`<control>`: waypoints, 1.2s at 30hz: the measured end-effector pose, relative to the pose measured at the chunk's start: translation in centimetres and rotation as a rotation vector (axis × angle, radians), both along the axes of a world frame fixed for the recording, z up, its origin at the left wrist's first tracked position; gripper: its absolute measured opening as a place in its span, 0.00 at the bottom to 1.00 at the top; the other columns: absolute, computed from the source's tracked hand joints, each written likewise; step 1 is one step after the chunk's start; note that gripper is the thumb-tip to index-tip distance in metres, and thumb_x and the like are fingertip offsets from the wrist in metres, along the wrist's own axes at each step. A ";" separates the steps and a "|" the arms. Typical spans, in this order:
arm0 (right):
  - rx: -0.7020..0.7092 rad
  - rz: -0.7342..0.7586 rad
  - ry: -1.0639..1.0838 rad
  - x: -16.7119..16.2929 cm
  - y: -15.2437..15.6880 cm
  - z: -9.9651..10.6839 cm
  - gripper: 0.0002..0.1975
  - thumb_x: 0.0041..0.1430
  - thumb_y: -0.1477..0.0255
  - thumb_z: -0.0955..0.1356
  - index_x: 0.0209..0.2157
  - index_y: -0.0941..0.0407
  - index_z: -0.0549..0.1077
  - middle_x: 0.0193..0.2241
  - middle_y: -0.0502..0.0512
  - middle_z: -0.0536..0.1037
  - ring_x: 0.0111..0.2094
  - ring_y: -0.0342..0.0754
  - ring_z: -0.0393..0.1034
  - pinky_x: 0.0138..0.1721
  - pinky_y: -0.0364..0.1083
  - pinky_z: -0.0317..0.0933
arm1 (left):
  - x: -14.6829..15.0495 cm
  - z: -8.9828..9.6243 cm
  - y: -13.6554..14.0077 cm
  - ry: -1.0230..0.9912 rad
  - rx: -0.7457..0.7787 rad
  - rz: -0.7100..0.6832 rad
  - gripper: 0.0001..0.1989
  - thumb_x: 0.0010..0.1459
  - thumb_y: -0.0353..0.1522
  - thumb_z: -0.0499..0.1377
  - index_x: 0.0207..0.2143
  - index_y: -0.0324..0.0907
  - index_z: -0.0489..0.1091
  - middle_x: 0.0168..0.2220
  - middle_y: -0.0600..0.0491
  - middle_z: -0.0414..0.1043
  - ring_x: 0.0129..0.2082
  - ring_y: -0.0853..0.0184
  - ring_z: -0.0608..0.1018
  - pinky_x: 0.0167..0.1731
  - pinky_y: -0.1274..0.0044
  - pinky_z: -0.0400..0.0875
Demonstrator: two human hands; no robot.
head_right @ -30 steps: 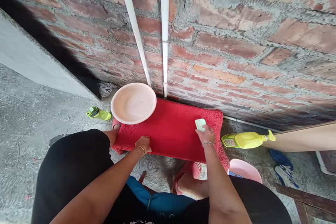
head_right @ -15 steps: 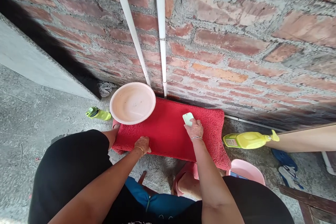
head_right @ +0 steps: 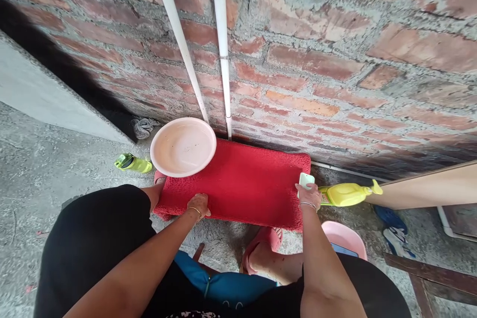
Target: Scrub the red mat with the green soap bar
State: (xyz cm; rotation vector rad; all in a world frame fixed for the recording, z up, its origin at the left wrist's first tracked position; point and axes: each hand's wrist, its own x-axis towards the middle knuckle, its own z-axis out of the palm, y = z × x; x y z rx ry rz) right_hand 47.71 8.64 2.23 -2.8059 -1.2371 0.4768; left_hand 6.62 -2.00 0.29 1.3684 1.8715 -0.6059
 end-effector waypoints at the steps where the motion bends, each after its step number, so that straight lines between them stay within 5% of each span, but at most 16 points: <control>1: 0.013 0.007 0.006 -0.9 -0.5 0.1 0.29 0.47 0.52 0.70 0.48 0.54 0.70 0.43 0.62 0.70 0.43 0.55 0.68 0.46 0.52 0.61 | 0.0 0.0 0.0 -0.004 -0.002 0.001 0.33 0.37 0.35 0.73 0.49 0.38 0.73 0.53 0.39 0.72 0.50 0.55 0.77 0.43 0.74 0.74; 9: 0.066 0.652 0.115 -13.9 -4.1 0.2 0.23 0.53 0.59 0.69 0.49 0.54 0.71 0.45 0.56 0.68 0.45 0.50 0.65 0.49 0.47 0.57 | -0.1 -0.2 0.2 -0.024 -0.022 0.007 0.33 0.37 0.35 0.72 0.49 0.38 0.73 0.54 0.38 0.71 0.49 0.54 0.78 0.43 0.72 0.75; 13: 0.007 0.804 0.057 -15.2 -4.6 0.0 0.22 0.54 0.61 0.69 0.49 0.53 0.71 0.46 0.56 0.68 0.46 0.50 0.64 0.50 0.48 0.55 | -0.1 -0.3 0.2 -0.028 -0.030 0.003 0.34 0.37 0.35 0.72 0.50 0.37 0.73 0.54 0.38 0.71 0.49 0.54 0.78 0.43 0.71 0.76; 23: -0.027 0.266 0.021 -3.3 -5.8 -0.1 0.27 0.51 0.54 0.69 0.50 0.52 0.70 0.48 0.58 0.69 0.45 0.53 0.68 0.47 0.49 0.61 | 0.0 -0.7 0.5 -0.036 -0.046 0.027 0.32 0.36 0.33 0.72 0.47 0.38 0.75 0.52 0.37 0.73 0.47 0.52 0.79 0.41 0.68 0.77; 36: -0.072 -0.064 0.074 -0.6 -7.4 1.0 0.29 0.49 0.52 0.69 0.51 0.51 0.68 0.50 0.63 0.68 0.47 0.57 0.68 0.47 0.53 0.62 | 0.0 -0.2 0.5 -0.019 -0.050 0.007 0.32 0.37 0.33 0.71 0.49 0.37 0.74 0.53 0.36 0.71 0.48 0.52 0.78 0.42 0.67 0.77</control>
